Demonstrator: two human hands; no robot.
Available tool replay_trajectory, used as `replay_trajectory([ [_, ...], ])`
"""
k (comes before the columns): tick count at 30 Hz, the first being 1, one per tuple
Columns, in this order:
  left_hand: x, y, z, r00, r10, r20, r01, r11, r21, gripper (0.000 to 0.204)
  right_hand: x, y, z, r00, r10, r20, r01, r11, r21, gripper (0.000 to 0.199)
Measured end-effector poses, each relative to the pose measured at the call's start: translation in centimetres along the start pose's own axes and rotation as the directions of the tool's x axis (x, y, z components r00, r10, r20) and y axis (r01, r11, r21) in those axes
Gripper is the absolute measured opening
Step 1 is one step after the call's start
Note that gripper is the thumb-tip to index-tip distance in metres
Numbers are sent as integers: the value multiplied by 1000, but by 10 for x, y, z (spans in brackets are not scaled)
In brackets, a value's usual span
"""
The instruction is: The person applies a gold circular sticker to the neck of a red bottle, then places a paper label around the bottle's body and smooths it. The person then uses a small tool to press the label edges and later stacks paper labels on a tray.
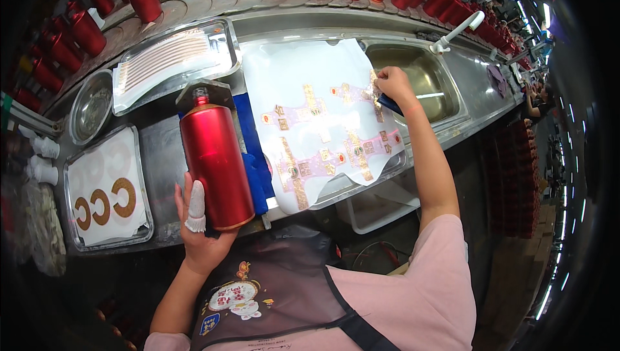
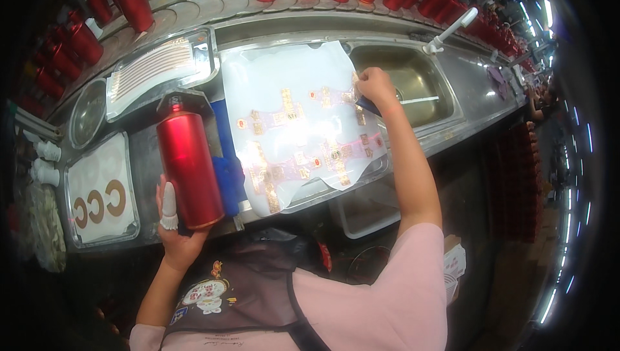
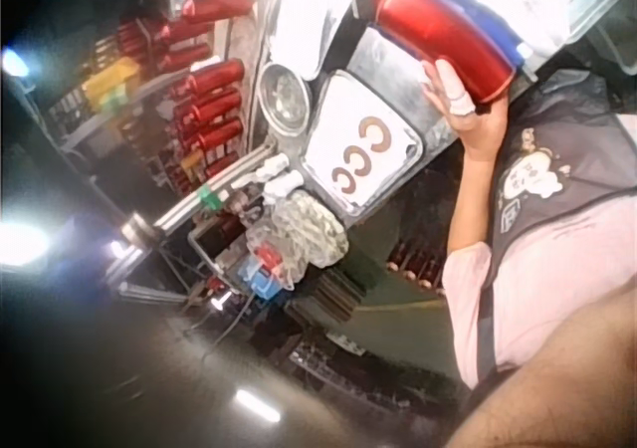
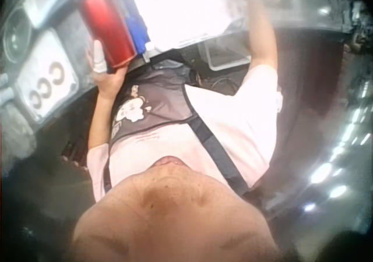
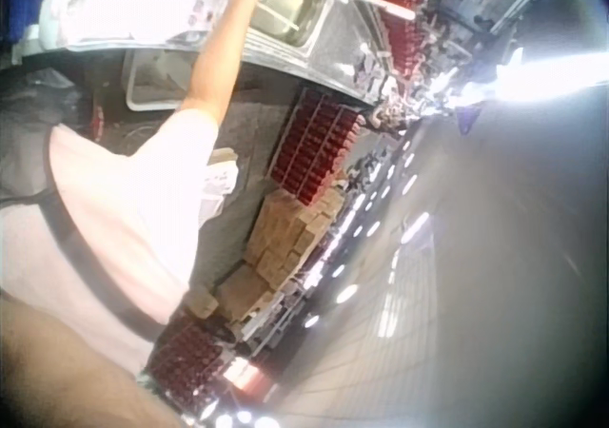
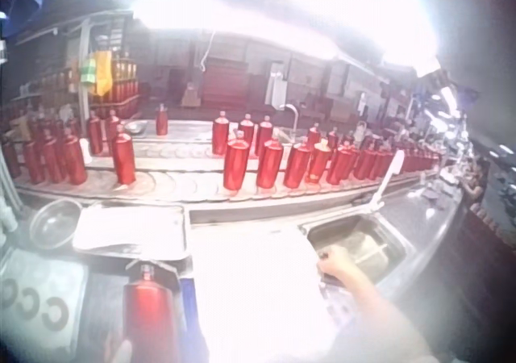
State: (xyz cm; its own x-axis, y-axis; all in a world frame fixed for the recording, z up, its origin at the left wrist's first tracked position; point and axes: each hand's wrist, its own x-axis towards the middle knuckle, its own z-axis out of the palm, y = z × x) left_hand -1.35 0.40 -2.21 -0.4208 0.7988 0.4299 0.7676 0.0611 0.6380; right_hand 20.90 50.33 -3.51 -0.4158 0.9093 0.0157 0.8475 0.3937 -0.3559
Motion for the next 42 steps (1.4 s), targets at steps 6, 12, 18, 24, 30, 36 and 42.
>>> replay_trajectory([
  [6, 0, -3, -2, 1000, 17, 23, -17, 1000, 13, 95, -22, -17, -5, 964, -152, -219, 136, 987, -85, 17],
  [12, -2, -3, -1, 1000, 15, -6, -15, 1000, -27, 94, 1, 11, -25, 957, -200, -212, 259, 917, 302, 12],
  [18, -2, -4, 1, 1000, 19, -22, -20, 999, -49, 94, 40, 145, -23, 966, 205, -156, -128, 908, 399, 15],
  [24, -4, -5, 0, 1000, -5, -21, 4, 999, -42, 91, 38, 227, 38, 957, 259, -135, -253, 966, 58, 11],
  [30, -1, -2, -6, 1000, 5, -1, -5, 1000, 1, 90, 24, 203, 20, 943, 290, 165, -333, 823, 460, 20],
  [36, 7, 4, -9, 999, 36, -4, -35, 998, 45, 84, -9, 121, -43, 982, 187, -22, -145, 825, 546, 13],
  [42, 7, 0, -10, 997, 66, -41, -68, 997, -39, 82, -78, -23, -100, 999, 24, 22, -32, 664, 747, 12],
])
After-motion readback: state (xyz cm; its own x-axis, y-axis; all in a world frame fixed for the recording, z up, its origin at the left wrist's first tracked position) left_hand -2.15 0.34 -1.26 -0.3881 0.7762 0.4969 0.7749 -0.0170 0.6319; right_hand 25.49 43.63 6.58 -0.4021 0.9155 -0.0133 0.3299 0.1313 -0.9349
